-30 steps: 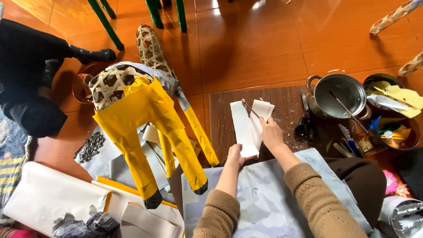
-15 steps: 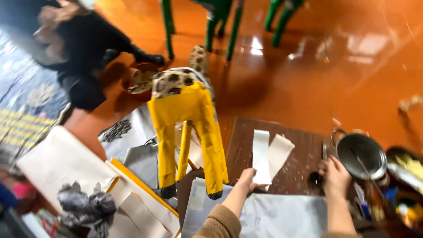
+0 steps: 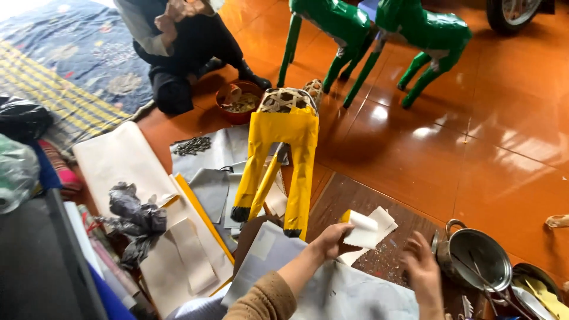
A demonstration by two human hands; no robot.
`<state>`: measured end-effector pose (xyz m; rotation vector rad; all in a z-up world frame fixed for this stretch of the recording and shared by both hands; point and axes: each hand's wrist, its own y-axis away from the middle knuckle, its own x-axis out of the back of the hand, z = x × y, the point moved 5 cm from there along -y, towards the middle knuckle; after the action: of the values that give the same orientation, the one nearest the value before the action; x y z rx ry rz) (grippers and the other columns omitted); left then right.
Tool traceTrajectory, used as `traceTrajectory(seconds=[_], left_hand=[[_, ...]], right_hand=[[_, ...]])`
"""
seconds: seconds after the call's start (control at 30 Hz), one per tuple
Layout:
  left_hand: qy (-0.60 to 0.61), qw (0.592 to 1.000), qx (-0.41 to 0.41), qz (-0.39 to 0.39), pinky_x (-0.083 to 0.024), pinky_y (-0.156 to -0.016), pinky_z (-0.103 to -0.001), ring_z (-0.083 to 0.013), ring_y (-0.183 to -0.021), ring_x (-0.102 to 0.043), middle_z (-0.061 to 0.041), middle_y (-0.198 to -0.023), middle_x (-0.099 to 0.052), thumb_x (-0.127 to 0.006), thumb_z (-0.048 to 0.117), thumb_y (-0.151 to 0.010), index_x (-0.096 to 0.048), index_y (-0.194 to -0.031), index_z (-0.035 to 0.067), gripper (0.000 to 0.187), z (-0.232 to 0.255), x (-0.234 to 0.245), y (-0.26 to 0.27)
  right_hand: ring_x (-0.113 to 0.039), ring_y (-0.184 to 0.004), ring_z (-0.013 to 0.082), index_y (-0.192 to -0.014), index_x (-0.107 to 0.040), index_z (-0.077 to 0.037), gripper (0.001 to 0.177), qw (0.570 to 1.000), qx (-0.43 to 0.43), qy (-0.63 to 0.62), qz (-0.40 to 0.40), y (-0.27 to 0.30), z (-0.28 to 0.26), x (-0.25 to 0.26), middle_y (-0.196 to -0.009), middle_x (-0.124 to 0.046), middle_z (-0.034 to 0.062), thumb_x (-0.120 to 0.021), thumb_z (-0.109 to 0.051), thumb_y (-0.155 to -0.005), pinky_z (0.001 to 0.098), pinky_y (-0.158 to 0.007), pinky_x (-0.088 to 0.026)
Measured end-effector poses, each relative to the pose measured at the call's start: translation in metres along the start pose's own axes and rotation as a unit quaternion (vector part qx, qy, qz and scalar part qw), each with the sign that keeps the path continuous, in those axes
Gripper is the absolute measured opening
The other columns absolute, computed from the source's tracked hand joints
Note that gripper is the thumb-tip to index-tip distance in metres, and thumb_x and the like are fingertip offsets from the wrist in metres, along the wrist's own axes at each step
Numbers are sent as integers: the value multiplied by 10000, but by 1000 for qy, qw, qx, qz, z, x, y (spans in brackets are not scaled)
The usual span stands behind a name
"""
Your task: Decorate a giraffe model by cutting and applying paper strips
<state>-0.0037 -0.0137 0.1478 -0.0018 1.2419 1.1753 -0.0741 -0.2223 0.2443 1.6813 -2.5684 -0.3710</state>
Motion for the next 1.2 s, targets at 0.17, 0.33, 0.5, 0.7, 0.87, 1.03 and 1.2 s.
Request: traceTrajectory(seconds=[0.17, 0.33, 0.5, 0.7, 0.87, 1.03, 1.2], left_hand=[[-141, 977, -21, -158, -482, -482, -264, -198, -634, -625, -94, -802, -612, -594, 224, -938, -556, -1012, 73, 173, 4, -49, 79], [-446, 860, -243, -40, -492, -765, -296, -200, -917, -589, -133, -1096, -585, -553, 360, -905, -472, -1395, 144, 542, 44, -78, 154], [-579, 626, -518, -67, -446, -926, -378, -270, -1129, -537, -113, -1148, -566, -743, 154, -835, -637, -972, 189, 176, 67, -108, 217], [-452, 654, -605, -45, -473, -938, -318, -235, -1049, -634, -68, -1039, -629, -710, -69, -782, -665, -914, 102, 221, 141, -81, 286], [-385, 676, -609, 152, -539, -677, -241, -142, -824, -632, -79, -972, -640, -674, 156, -891, -676, -858, 77, 86, 219, -5, 306], [-318, 651, -662, 191, -465, -650, -236, -83, -646, -488, 39, -673, -477, -702, 5, -880, -552, -767, 108, 215, 311, 25, 277], [-355, 629, -654, 224, -486, -563, -256, -137, -591, -536, -120, -789, -593, -576, 38, -971, -492, -1272, 67, 314, 387, -6, 254]], right_hand=[[-476, -1276, 276, -991, -711, -91, 356, 844, 451, 274, -98, 60, -40, -52, -1306, -517, 146, -733, 101, -691, 376, -1100, -490], [-583, -1140, 237, -951, -666, 31, 81, 897, 371, 231, -71, 84, -84, -49, -1223, -571, 145, -649, -6, -880, 321, -732, -635], [-622, -1122, 210, -1066, -689, -79, 209, 846, 439, 258, -156, 121, -120, -88, -1198, -656, 102, -629, -31, -872, 324, -1025, -457], [-639, -969, 104, -1066, -736, -90, 279, 913, 136, 329, -199, 73, -63, -115, -1064, -735, -6, -740, -125, -789, 209, -871, -432], [-700, -920, 202, -983, -760, -28, 205, 945, 87, 174, -262, 25, -72, -153, -990, -757, 108, -720, -121, -805, 283, -826, -588], [-510, -688, 147, -848, -701, -21, 101, 941, 247, -11, -230, 2, -182, -260, -735, -591, 56, -643, -57, -922, 323, -693, -465], [-478, -577, 96, -700, -588, -100, 290, 963, 236, -20, -133, -61, -187, -335, -623, -459, -10, -604, -185, -977, 221, -549, -389]])
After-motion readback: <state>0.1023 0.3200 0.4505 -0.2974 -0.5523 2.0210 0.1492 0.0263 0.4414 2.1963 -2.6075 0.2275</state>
